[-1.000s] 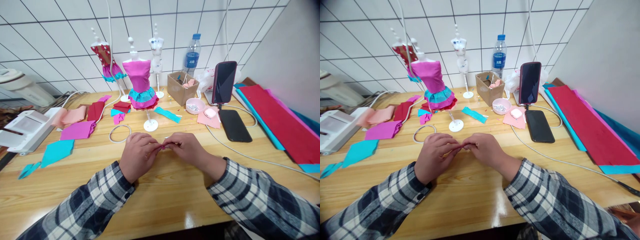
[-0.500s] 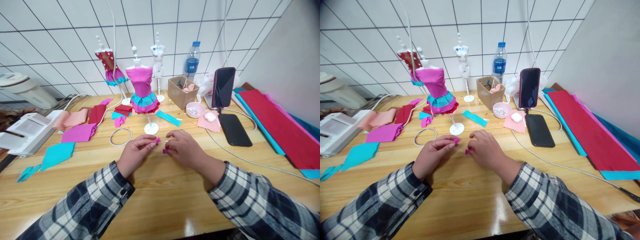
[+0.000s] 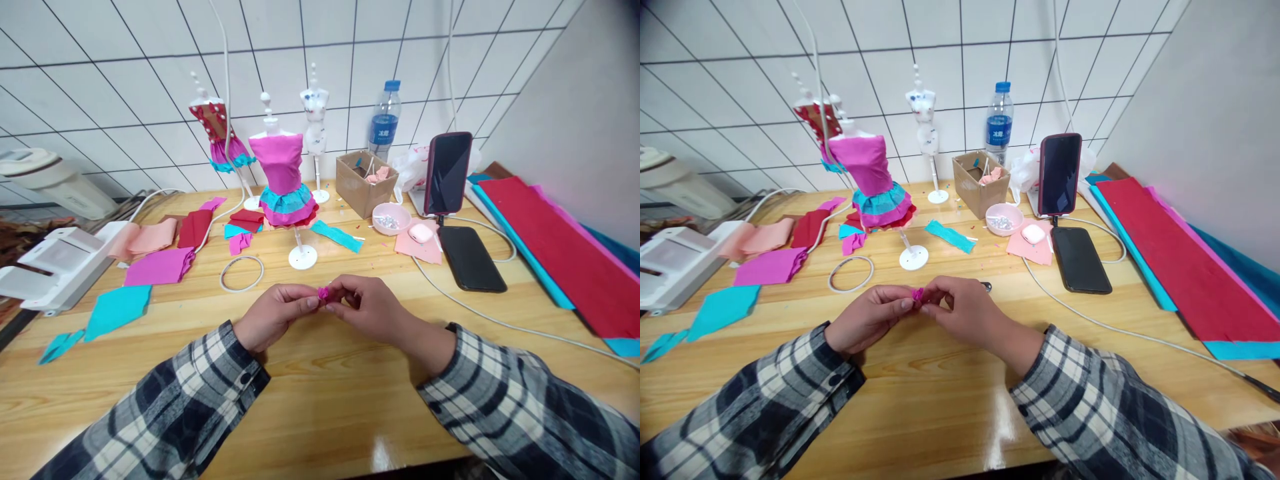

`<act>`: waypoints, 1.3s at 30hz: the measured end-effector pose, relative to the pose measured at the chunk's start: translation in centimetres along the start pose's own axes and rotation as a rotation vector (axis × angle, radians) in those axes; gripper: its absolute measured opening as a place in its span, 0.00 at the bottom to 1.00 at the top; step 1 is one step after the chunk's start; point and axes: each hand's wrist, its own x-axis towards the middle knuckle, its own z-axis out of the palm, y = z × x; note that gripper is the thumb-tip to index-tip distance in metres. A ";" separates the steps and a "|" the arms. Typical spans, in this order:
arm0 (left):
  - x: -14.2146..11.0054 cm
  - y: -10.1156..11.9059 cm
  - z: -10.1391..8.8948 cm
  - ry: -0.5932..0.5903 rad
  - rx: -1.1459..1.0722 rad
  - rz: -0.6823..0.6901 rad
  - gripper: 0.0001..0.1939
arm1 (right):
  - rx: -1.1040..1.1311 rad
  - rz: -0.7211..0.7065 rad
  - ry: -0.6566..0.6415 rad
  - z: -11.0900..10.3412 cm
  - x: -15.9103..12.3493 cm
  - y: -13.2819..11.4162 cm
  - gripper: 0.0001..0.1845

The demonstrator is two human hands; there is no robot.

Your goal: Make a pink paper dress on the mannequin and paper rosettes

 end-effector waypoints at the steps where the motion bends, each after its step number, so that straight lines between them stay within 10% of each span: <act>1: 0.1 0.0 -0.1 0.018 -0.040 0.003 0.11 | 0.060 0.039 -0.007 0.0 0.1 0.0 0.06; 10: 0.4 0.3 -1.4 0.151 -0.154 0.129 0.11 | 0.368 0.165 -0.021 -1.4 1.0 1.1 0.11; 23: 0.8 0.3 -2.0 0.353 -0.322 0.385 0.08 | 0.224 0.155 0.002 -3.5 1.5 1.8 0.12; 32: 0.6 0.1 -2.1 0.301 -0.180 0.322 0.09 | 0.191 0.229 -0.162 -4.9 1.6 1.9 0.14; 39: -0.3 -0.1 -0.5 0.087 0.044 0.330 0.06 | 0.100 -0.051 0.050 -3.2 0.7 0.2 0.27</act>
